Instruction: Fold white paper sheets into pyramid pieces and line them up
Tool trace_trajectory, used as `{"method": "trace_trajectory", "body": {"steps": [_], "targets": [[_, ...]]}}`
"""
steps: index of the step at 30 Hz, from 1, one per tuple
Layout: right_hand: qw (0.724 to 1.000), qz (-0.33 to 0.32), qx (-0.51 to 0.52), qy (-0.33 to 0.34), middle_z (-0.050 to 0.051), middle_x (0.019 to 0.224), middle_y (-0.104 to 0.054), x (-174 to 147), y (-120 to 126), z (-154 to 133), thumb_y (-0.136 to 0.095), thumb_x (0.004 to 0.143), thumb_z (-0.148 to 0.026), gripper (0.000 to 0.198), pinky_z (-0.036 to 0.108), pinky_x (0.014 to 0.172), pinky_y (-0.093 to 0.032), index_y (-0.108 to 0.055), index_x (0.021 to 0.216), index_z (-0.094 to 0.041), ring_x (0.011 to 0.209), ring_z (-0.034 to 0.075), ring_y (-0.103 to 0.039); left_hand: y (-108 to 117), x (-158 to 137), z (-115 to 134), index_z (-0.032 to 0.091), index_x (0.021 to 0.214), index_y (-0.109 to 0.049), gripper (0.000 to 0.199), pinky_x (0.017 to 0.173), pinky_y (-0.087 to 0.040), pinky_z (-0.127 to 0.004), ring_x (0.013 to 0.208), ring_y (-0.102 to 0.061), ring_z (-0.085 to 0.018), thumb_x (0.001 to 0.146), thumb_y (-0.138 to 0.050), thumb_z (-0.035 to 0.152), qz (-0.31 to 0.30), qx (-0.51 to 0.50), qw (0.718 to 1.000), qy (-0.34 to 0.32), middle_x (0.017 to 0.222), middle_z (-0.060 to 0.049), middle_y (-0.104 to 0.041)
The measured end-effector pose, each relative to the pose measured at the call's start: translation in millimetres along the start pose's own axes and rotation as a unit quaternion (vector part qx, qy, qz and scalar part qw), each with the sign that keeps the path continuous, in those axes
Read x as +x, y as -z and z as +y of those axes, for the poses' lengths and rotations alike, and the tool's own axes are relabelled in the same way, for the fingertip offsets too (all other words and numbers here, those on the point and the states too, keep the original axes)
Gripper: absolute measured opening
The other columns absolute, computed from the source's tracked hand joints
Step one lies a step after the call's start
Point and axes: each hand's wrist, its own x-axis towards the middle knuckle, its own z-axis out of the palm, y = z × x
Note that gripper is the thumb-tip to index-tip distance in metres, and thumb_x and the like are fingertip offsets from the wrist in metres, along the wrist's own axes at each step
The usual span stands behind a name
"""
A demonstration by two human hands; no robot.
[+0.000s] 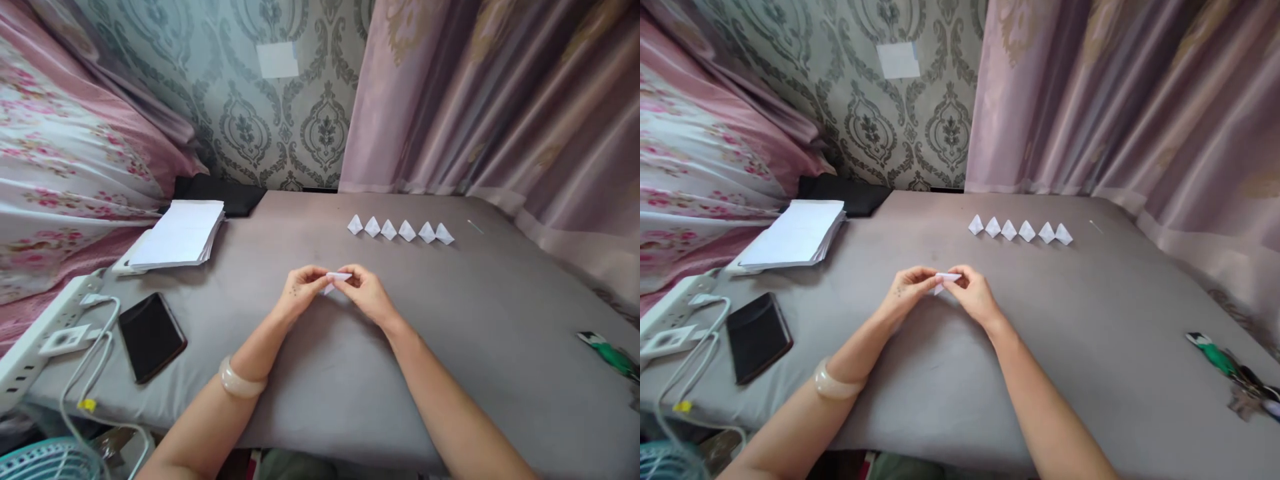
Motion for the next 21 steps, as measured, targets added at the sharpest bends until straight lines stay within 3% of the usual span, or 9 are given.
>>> {"method": "trace_trajectory", "body": {"steps": [3, 7, 13, 16, 18, 21], "targets": [[0.992, 0.022, 0.117, -0.042, 0.006, 0.093, -0.072, 0.5, -7.0, -6.8, -0.072, 0.07, -0.043, 0.037, 0.031, 0.078, -0.048, -0.066, 0.097, -0.018, 0.085, 0.018, -0.064, -2.2, 1.1, 2.8, 0.014, 0.074, -0.07, 0.027, 0.066, -0.043, -0.023, 0.064, -0.056, -0.01, 0.062, -0.082, 0.036, 0.058, -0.146, 0.987, 0.031, 0.07, -0.002, -0.067], [0.99, 0.054, 0.118, -0.054, 0.006, 0.087, -0.072, -0.6, -15.5, -13.0, -0.071, 0.071, -0.047, 0.035, 0.031, 0.076, -0.049, -0.069, 0.089, -0.017, 0.082, 0.018, -0.064, -5.2, 1.5, 2.8, 0.014, 0.068, -0.067, 0.029, 0.066, -0.043, -0.023, 0.063, -0.055, -0.008, 0.056, -0.085, 0.033, 0.073, -0.231, 0.969, 0.054, 0.066, 0.0, -0.064], [0.997, 0.061, 0.047, -0.014, 0.005, 0.077, -0.07, -0.4, -15.3, -9.0, -0.064, 0.077, -0.047, 0.032, 0.03, 0.068, -0.048, -0.066, 0.084, -0.016, 0.071, 0.017, -0.063, -6.4, -1.1, 3.8, 0.013, 0.068, -0.065, 0.027, 0.066, -0.044, -0.024, 0.063, -0.056, -0.008, 0.057, -0.084, 0.027, 0.048, -0.247, 0.962, 0.111, 0.067, 0.0, -0.064], [0.998, 0.052, -0.032, 0.02, 0.005, 0.077, -0.07, 1.0, -9.2, -4.3, -0.059, 0.082, -0.044, 0.028, 0.029, 0.067, -0.047, -0.064, 0.086, -0.017, 0.069, 0.016, -0.062, -4.2, -2.3, 5.7, 0.012, 0.08, -0.069, 0.029, 0.065, -0.045, -0.023, 0.066, -0.059, -0.01, 0.06, -0.083, 0.028, 0.012, -0.222, 0.965, 0.141, 0.072, -0.003, -0.066], [0.995, 0.048, -0.083, 0.035, 0.004, 0.077, -0.069, 1.3, -5.0, -2.7, -0.056, 0.084, -0.042, 0.025, 0.029, 0.067, -0.046, -0.064, 0.086, -0.017, 0.07, 0.016, -0.062, -3.0, -2.7, 5.9, 0.013, 0.088, -0.071, 0.033, 0.064, -0.046, -0.023, 0.067, -0.06, -0.01, 0.062, -0.082, 0.03, -0.003, -0.199, 0.969, 0.145, 0.077, -0.004, -0.068], [0.991, 0.042, -0.122, 0.038, 0.004, 0.076, -0.069, 0.4, -2.3, -3.8, -0.056, 0.085, -0.04, 0.024, 0.029, 0.068, -0.046, -0.064, 0.084, -0.018, 0.069, 0.016, -0.062, -2.7, -2.4, 2.7, 0.012, 0.08, -0.072, 0.029, 0.061, -0.045, -0.023, 0.061, -0.057, -0.009, 0.064, -0.081, 0.034, 0.0, -0.162, 0.98, 0.113, 0.069, -0.004, -0.066]]}}
